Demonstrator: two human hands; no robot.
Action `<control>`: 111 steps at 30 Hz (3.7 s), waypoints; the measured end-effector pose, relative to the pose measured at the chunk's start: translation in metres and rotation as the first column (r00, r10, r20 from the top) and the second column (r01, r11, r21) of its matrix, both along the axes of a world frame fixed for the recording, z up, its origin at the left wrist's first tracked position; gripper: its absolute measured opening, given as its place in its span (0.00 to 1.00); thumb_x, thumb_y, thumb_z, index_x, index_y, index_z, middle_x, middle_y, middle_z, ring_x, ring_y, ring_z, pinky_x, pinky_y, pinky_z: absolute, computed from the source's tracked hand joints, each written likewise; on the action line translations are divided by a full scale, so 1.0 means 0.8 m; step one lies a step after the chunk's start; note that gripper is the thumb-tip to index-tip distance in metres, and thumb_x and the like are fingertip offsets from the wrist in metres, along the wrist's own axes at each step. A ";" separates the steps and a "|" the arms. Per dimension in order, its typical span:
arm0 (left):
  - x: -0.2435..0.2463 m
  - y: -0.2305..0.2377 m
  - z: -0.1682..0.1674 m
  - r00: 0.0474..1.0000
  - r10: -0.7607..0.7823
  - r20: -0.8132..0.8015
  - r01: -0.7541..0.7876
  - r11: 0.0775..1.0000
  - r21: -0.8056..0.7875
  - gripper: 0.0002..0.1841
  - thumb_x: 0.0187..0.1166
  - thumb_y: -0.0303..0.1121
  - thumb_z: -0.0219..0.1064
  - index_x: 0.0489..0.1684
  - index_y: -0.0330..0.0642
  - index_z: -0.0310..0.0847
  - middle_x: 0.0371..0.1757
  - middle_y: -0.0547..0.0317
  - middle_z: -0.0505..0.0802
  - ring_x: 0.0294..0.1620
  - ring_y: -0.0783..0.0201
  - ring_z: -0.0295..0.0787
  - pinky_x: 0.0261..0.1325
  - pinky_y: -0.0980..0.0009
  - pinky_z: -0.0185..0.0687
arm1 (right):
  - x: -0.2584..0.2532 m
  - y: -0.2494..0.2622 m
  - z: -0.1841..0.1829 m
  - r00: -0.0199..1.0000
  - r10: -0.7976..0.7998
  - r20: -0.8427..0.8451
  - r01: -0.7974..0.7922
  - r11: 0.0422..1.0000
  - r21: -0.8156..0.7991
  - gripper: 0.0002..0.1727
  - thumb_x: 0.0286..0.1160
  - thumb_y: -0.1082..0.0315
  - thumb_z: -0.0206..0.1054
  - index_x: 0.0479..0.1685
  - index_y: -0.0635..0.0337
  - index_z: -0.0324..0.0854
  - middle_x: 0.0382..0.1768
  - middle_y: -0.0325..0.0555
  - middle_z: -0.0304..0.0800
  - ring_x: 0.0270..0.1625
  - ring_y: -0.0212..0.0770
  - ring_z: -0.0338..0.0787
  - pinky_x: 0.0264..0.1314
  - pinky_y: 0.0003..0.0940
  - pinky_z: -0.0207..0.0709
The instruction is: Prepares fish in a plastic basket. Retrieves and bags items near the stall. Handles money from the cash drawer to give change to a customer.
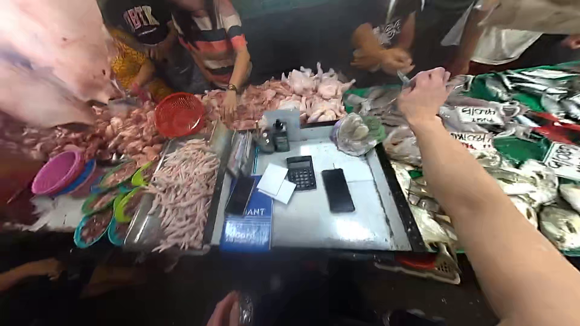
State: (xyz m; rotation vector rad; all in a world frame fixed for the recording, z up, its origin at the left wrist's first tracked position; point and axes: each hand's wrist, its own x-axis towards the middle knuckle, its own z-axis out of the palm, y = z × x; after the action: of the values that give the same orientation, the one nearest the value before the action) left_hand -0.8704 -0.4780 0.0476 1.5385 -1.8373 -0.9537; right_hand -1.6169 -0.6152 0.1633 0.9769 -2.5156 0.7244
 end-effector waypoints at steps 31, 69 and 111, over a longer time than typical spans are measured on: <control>0.078 -0.031 -0.083 0.653 -0.754 -0.076 0.739 0.656 -0.155 0.14 0.83 0.35 0.67 0.61 0.47 0.91 0.57 0.63 0.95 0.34 0.77 0.88 0.37 0.78 0.86 | 0.723 0.285 -0.253 0.809 0.367 0.459 -0.579 0.632 0.514 0.12 0.72 0.66 0.68 0.51 0.54 0.88 0.73 0.67 0.74 0.78 0.72 0.70 0.68 0.79 0.65; 0.061 -0.039 -0.110 0.379 -0.774 0.507 0.759 0.573 0.307 0.22 0.74 0.54 0.69 0.60 0.55 0.90 0.48 0.50 0.97 0.54 0.45 0.95 0.57 0.38 0.85 | 0.620 0.310 -0.214 0.392 0.286 0.874 -0.590 0.808 0.000 0.20 0.82 0.51 0.68 0.63 0.53 0.88 0.53 0.43 0.96 0.51 0.38 0.96 0.63 0.47 0.89; 0.077 -0.101 -0.073 0.918 -0.364 0.156 0.350 0.930 0.112 0.15 0.83 0.45 0.70 0.60 0.50 0.87 0.48 0.63 0.97 0.42 0.68 0.95 0.46 0.62 0.93 | 0.649 0.251 -0.312 0.700 0.381 0.605 -0.711 0.457 0.534 0.15 0.68 0.63 0.75 0.54 0.54 0.88 0.52 0.56 0.91 0.50 0.62 0.92 0.45 0.67 0.84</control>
State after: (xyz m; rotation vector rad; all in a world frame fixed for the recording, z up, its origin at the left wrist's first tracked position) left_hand -0.8091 -0.5590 -0.0106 1.3950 -2.2857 -1.0973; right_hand -1.0974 -0.4146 -0.0863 2.2619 -2.8888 -0.0719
